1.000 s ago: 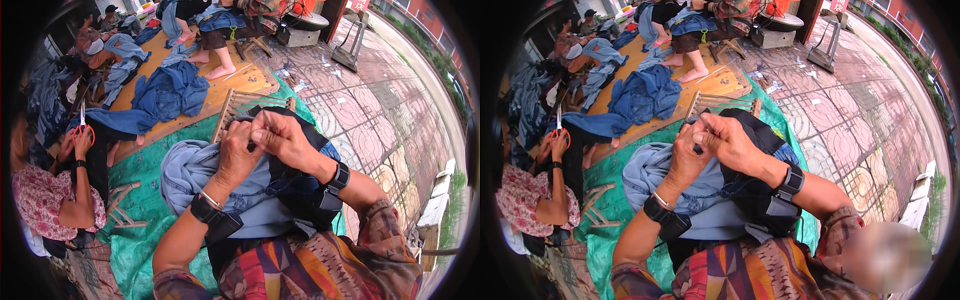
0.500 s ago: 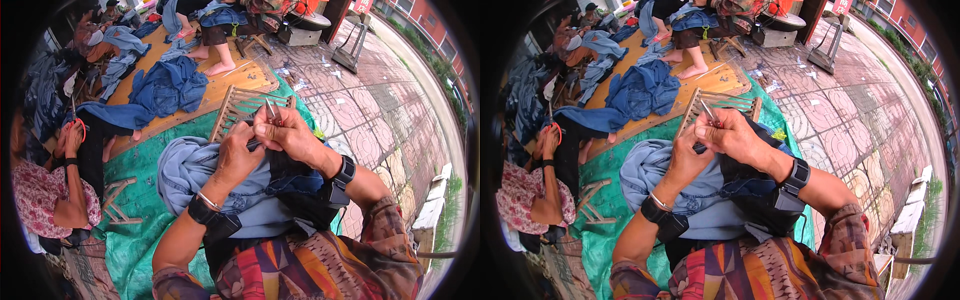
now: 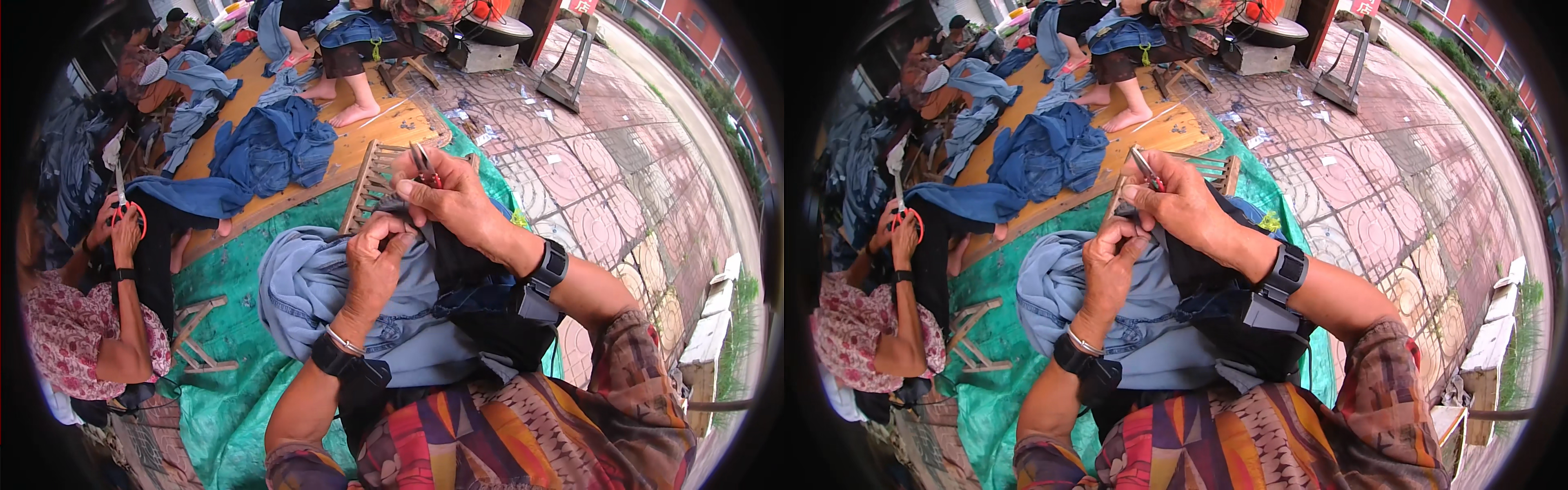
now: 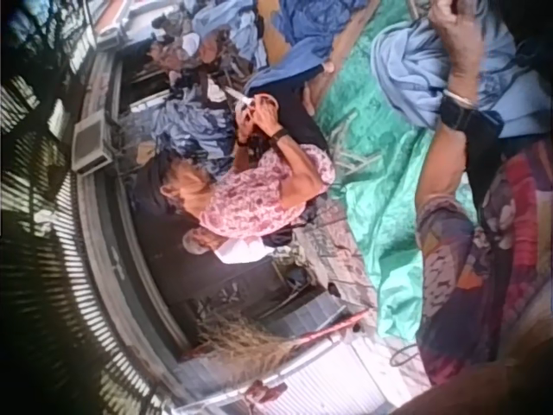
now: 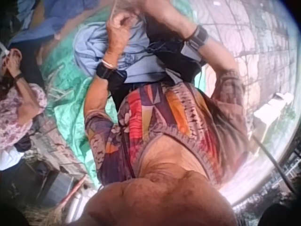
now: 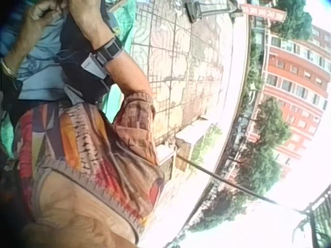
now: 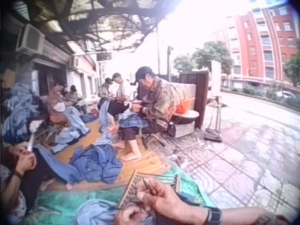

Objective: Trimming loose threads and inspecting denim jeans in an outdoor workshop.

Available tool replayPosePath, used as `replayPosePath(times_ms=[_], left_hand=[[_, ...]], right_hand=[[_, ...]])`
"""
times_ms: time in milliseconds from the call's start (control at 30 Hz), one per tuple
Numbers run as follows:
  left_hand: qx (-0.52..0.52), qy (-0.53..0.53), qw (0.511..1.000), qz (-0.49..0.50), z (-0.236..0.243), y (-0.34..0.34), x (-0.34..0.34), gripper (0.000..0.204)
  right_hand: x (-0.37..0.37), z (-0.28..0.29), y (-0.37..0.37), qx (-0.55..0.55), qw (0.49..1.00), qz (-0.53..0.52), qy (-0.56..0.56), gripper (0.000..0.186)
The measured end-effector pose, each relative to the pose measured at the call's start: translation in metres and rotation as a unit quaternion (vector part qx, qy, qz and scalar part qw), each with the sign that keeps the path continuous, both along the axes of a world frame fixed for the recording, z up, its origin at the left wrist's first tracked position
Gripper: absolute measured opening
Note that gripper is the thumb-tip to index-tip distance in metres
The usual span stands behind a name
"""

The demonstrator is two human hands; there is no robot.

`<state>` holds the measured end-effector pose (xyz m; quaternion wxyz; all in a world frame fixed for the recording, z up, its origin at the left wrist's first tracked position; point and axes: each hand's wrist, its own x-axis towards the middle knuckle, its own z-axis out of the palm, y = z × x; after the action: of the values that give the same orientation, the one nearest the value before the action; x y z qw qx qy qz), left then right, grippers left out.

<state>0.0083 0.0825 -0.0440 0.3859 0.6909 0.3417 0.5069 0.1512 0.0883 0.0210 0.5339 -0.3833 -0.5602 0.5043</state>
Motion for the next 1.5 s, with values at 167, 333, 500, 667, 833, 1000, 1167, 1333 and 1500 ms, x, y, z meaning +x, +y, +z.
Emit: replayPosePath(times_ms=[167, 333, 500, 667, 833, 1000, 1167, 1333, 1500], left_hand=[[-0.024, -0.001, 0.999, 0.021, -0.002, 0.003, -0.002, 0.008], [-0.018, -0.061, 0.998, 0.023, 0.000, -0.002, 0.001, 0.007], [-0.138, -0.122, 0.982, -0.031, 0.001, -0.002, 0.003, 0.005], [-0.133, -0.168, 0.977, -0.016, -0.006, 0.000, 0.000, 0.010], [-0.145, -0.152, 0.978, -0.001, -0.004, 0.000, 0.004, 0.010], [-0.140, -0.149, 0.979, -0.002, -0.005, 0.003, 0.005, 0.009], [-0.142, -0.141, 0.980, -0.005, -0.005, 0.005, 0.009, 0.010], [-0.153, -0.131, 0.980, 0.003, -0.004, 0.004, 0.010, 0.010], [-0.144, -0.115, 0.983, 0.009, -0.005, 0.004, 0.011, 0.010]], right_hand=[[0.017, -0.002, -0.005, 0.154, 0.963, -0.044, -0.216, 0.014], [0.029, -0.020, 0.006, -0.012, 0.966, -0.038, -0.254, 0.028], [0.036, -0.041, 0.013, 0.029, 0.984, -0.096, -0.148, 0.031], [0.017, 0.030, -0.036, 0.178, 0.960, -0.002, -0.217, 0.033], [0.028, 0.014, -0.039, 0.130, 0.871, 0.051, -0.471, 0.034], [0.034, 0.002, -0.044, 0.233, 0.831, 0.034, -0.504, 0.025], [0.034, 0.000, -0.042, 0.201, 0.816, 0.018, -0.542, 0.023], [0.030, -0.006, -0.038, 0.224, 0.795, -0.022, -0.563, 0.021], [0.028, -0.008, -0.034, 0.233, 0.773, -0.027, -0.590, 0.019]])
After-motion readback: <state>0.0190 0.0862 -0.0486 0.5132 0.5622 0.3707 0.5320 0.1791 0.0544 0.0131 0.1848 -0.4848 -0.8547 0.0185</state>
